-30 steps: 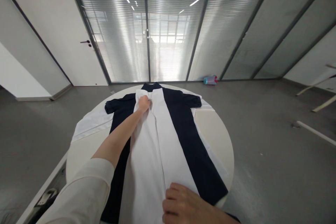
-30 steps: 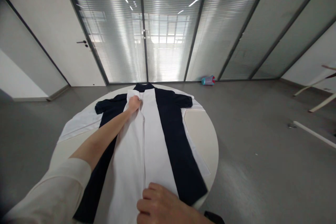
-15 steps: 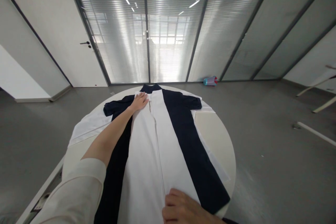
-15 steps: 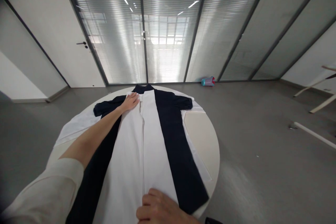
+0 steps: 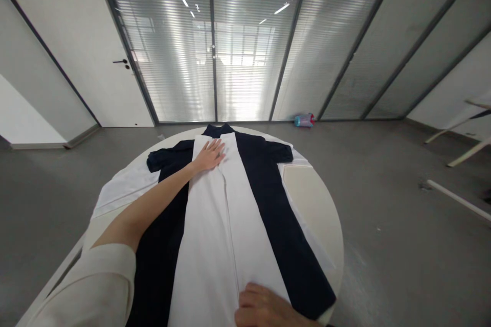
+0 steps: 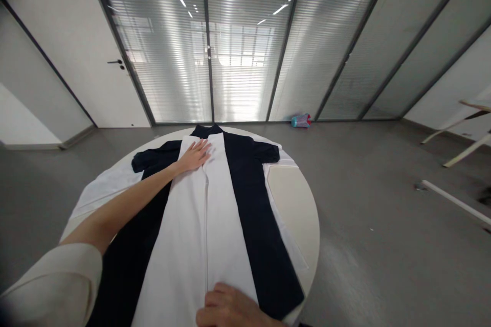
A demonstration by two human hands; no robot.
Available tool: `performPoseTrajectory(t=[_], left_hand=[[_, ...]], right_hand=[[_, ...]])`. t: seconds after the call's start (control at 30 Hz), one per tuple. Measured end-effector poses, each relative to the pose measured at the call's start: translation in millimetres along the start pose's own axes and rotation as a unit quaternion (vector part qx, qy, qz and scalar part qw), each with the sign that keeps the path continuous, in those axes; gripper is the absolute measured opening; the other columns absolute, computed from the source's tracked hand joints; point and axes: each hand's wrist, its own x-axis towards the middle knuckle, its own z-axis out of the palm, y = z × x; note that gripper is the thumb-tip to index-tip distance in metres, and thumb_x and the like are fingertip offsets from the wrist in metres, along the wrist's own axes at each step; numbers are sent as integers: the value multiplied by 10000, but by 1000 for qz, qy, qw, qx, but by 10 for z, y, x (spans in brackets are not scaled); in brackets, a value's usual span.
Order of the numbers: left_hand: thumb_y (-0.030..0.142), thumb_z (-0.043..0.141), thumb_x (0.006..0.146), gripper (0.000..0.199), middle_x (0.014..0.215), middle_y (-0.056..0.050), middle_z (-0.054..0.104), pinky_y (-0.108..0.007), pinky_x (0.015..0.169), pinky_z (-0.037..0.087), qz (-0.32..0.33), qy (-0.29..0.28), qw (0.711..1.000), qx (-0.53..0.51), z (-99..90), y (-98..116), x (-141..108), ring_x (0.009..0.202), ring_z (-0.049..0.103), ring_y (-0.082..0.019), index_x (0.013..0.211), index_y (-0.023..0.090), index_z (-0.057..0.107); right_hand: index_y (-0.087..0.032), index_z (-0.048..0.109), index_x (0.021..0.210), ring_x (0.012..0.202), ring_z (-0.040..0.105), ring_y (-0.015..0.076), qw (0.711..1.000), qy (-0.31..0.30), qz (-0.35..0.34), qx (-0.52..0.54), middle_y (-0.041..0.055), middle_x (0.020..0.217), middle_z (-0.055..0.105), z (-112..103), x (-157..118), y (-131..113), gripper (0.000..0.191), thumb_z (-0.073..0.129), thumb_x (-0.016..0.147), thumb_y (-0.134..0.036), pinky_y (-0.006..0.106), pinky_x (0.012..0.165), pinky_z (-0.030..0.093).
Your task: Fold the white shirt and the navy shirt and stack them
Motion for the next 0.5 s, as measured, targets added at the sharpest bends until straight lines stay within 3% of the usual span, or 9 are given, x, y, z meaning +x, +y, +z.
performPoseTrajectory(t=[0.2,0.37,0.5], left_hand=[[591,216,1008,743,1646,-149,179,-498,1213,137,-64,-112,990,-49,30,0,-41,1527,136,-288,1570,105,242],[481,226,1037,649,1666,-126,100,-490,1228,76,-118,-52,991,-39,-10,-190,22,1539,44,-264,1585,135,191],[496,285,1032,683,1621,-222,217,-552,1197,178,-165,-57,984,-41,-74,-320,79,1508,177,-337,1555,58,248]], right_hand=[[-206,535,710,643,395,132,1000,-3,0,8,-48,601,459,12,-32,-5,352,567,981,-429,287,688,315],[-204,512,690,615,381,126,1000,-14,24,1,-44,604,459,100,-37,19,379,535,996,-426,276,657,323],[-201,525,712,603,388,118,999,-25,36,18,-43,624,480,197,-19,70,355,563,979,-433,261,643,344]])
